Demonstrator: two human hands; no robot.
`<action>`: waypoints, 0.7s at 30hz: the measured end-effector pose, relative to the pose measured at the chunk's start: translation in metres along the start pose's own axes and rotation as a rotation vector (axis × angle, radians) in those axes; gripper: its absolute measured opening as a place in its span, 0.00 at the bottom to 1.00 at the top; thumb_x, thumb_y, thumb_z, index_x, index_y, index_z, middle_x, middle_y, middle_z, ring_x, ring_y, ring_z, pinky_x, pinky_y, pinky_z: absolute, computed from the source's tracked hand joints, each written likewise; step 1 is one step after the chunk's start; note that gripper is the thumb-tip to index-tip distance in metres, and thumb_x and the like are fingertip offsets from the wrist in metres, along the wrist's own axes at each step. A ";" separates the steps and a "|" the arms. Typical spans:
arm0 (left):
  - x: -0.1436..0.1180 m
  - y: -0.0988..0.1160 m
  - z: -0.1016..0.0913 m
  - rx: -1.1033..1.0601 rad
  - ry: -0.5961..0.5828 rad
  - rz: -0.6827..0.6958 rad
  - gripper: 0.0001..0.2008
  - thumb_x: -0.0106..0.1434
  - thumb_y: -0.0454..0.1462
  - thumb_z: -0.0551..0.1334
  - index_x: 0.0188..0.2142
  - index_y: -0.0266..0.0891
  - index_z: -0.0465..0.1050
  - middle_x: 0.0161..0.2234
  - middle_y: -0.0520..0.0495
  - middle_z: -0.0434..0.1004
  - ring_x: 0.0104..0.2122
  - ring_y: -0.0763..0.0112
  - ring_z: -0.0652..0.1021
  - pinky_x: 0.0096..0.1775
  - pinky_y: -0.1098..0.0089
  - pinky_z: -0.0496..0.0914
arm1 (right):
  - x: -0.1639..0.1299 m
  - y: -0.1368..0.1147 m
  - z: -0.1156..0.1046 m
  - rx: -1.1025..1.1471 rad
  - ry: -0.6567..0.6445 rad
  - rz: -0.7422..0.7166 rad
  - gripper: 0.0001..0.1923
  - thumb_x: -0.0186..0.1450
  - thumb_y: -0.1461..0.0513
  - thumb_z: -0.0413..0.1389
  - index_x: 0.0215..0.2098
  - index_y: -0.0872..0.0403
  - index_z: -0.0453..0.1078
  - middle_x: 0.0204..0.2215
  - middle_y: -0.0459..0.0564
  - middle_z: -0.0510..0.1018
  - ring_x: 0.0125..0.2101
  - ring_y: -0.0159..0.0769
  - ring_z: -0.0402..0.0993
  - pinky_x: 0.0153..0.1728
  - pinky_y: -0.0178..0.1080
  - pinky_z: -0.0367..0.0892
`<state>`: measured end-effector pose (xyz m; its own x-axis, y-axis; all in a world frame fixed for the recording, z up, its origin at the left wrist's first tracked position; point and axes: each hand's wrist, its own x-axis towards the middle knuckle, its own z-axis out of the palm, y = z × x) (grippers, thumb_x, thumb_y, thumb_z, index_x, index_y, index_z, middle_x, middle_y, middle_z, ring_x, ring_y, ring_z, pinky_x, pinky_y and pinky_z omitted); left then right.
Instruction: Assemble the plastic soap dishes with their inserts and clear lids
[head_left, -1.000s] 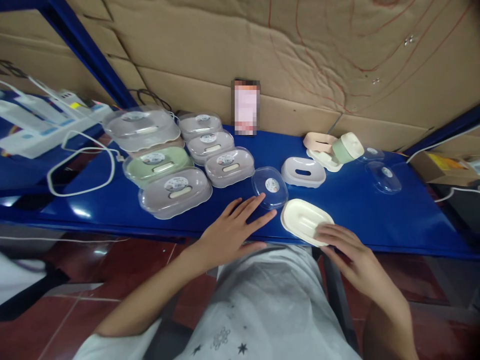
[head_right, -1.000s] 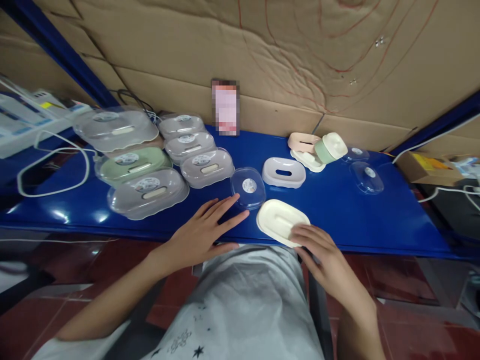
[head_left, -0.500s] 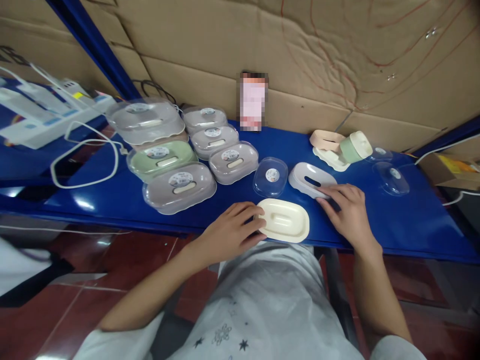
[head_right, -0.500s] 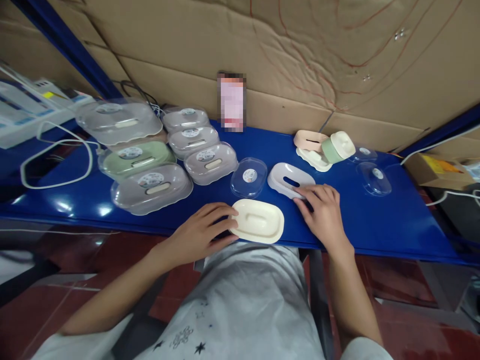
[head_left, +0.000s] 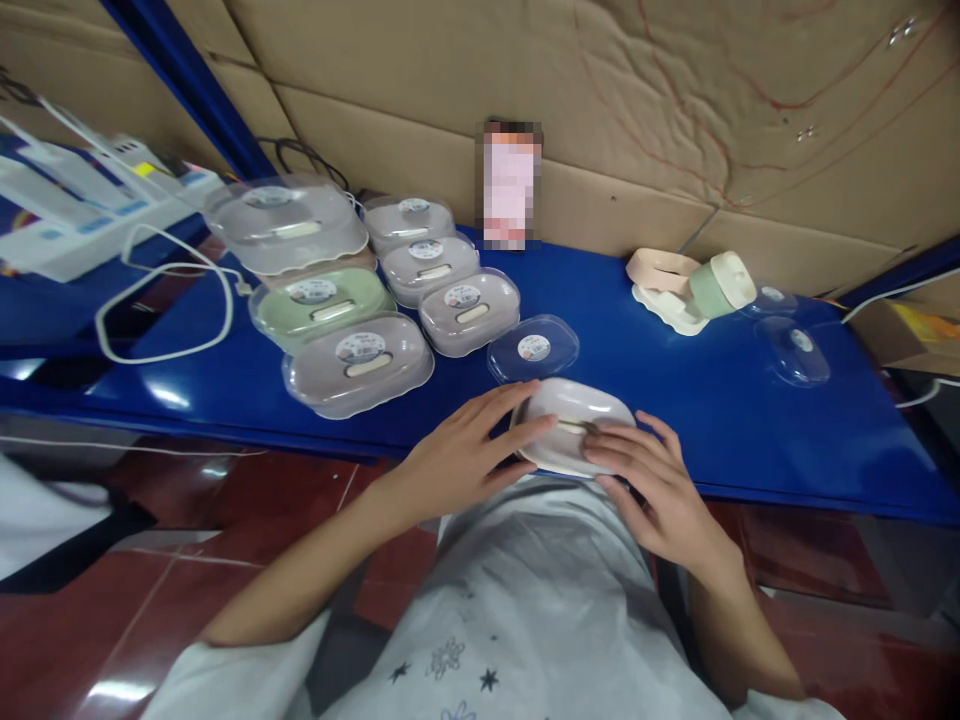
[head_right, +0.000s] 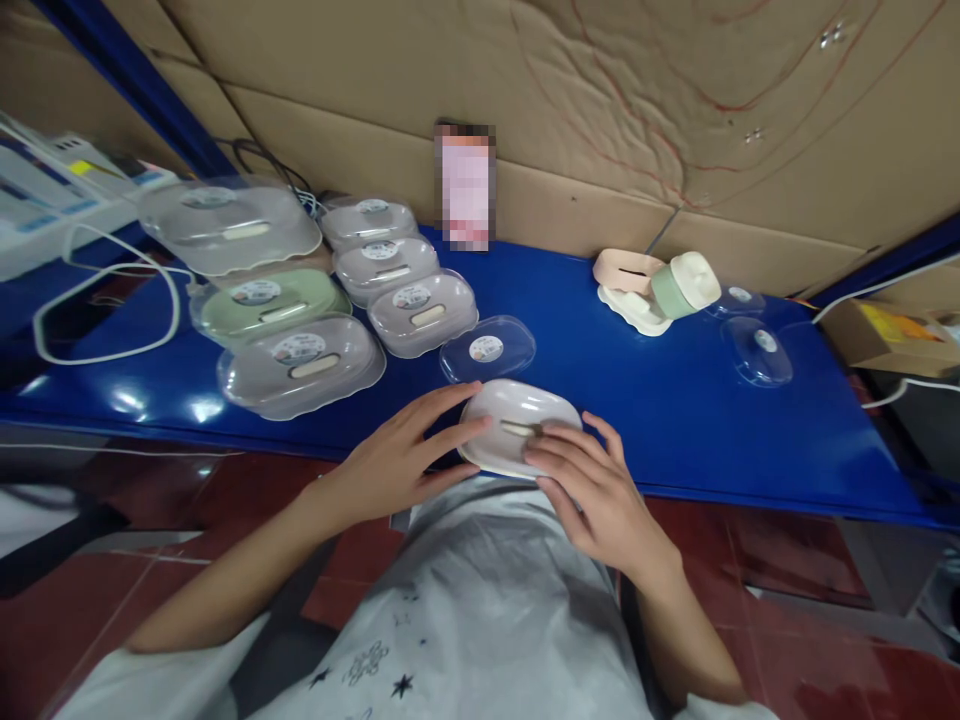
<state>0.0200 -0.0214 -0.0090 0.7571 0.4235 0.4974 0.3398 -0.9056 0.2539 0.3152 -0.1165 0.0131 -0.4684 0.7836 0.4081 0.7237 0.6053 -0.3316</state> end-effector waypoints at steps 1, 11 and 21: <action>-0.001 0.000 0.000 -0.004 -0.001 0.001 0.25 0.78 0.43 0.64 0.69 0.41 0.66 0.73 0.31 0.64 0.71 0.47 0.70 0.66 0.45 0.74 | 0.000 0.000 0.001 0.009 -0.004 -0.003 0.20 0.75 0.66 0.60 0.63 0.47 0.72 0.57 0.50 0.84 0.63 0.44 0.76 0.73 0.59 0.55; -0.002 -0.002 0.001 -0.025 -0.023 -0.014 0.17 0.77 0.43 0.65 0.61 0.40 0.73 0.69 0.38 0.72 0.70 0.49 0.71 0.68 0.46 0.73 | 0.003 0.001 0.017 -0.012 0.009 0.011 0.17 0.74 0.60 0.64 0.60 0.46 0.74 0.57 0.49 0.85 0.60 0.43 0.78 0.69 0.55 0.60; -0.002 0.001 -0.007 -0.093 -0.072 -0.003 0.14 0.68 0.40 0.69 0.52 0.41 0.76 0.66 0.36 0.73 0.67 0.46 0.72 0.66 0.47 0.72 | 0.061 0.059 -0.019 -0.143 -0.128 -0.006 0.35 0.77 0.71 0.43 0.79 0.44 0.56 0.79 0.55 0.58 0.78 0.48 0.54 0.73 0.62 0.58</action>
<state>0.0149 -0.0227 -0.0042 0.7951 0.4206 0.4369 0.2913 -0.8967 0.3333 0.3390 -0.0359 0.0344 -0.5271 0.7967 0.2956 0.7809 0.5913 -0.2014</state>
